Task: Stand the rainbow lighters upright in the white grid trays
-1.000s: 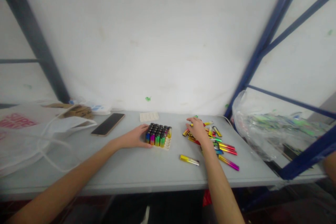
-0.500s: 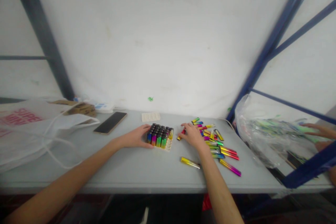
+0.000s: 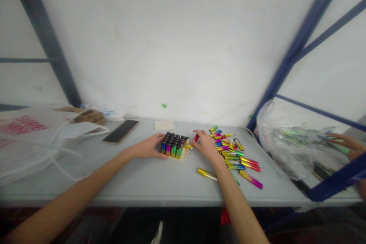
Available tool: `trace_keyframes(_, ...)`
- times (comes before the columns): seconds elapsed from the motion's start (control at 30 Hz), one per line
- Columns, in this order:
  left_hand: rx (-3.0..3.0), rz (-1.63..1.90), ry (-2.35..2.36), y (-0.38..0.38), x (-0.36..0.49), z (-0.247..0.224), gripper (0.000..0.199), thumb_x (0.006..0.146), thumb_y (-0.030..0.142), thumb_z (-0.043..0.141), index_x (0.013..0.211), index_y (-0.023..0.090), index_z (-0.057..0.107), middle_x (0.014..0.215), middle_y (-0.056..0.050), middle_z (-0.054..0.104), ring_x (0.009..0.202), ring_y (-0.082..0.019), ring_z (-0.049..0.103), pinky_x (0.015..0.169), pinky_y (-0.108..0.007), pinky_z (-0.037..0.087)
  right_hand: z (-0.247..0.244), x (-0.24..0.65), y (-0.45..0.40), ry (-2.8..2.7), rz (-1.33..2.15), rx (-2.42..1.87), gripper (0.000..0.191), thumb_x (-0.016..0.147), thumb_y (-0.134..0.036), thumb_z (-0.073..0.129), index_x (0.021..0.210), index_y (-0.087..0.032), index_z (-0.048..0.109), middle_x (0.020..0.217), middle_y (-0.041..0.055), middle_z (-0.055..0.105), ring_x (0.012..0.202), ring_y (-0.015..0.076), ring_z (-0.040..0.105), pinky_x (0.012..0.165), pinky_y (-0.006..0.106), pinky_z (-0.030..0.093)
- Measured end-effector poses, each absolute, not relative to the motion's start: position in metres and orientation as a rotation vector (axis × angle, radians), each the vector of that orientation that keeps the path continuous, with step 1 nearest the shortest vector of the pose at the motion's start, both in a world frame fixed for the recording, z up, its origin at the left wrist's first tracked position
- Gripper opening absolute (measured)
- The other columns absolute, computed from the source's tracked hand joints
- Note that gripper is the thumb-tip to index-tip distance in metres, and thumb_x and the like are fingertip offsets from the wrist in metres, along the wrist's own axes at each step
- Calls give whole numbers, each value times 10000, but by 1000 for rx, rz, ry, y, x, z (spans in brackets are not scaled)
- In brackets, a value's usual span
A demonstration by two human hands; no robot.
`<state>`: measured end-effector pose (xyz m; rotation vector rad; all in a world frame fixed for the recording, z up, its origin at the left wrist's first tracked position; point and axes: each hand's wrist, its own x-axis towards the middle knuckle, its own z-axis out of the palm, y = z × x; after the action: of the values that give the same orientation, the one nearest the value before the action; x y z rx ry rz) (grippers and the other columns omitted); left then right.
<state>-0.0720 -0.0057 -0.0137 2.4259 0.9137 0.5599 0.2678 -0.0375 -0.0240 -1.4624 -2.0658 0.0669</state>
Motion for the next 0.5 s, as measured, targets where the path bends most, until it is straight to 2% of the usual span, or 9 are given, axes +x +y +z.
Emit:
trace_keyframes(0.13, 2440, 534, 916, -7, -72, -12, 833, 739, 658, 909, 1371, 166, 680, 1493, -189, 612, 1379, -405, 591, 1212, -492, 462, -24, 265, -34, -1907, 235, -1240, 401, 971, -269, 673, 1370, -227, 670, 1317, 139, 693, 1088, 276, 737, 987, 448, 611)
trace_keyframes(0.3, 2433, 550, 926, -6, -72, -14, 867, 714, 691, 910, 1371, 173, 680, 1497, -186, 614, 1376, -415, 593, 1200, -501, 473, -23, 254, -34, -1621, 548, -1134, 562, 884, -450, 795, 1380, -235, 641, 1327, 126, 737, 930, 264, 796, 876, 429, 653)
trace_keyframes(0.4, 2450, 551, 907, -4, -72, -16, 862, 726, 712, 897, 1369, 180, 682, 1481, -180, 624, 1362, -402, 604, 1185, -484, 487, -21, 246, -34, -1543, 637, -1132, 526, 833, -555, 832, 1218, -215, 722, 1129, 113, 804, 866, 269, 791, 802, 400, 646)
trace_keyframes(0.5, 2471, 567, 896, -4, -73, -17, 845, 738, 715, 891, 1365, 188, 683, 1469, -175, 631, 1350, -393, 610, 1183, -483, 491, -16, 240, -36, -1524, 663, -1073, 493, 875, -648, 767, 1096, -209, 736, 986, 104, 811, 790, 232, 747, 740, 363, 615)
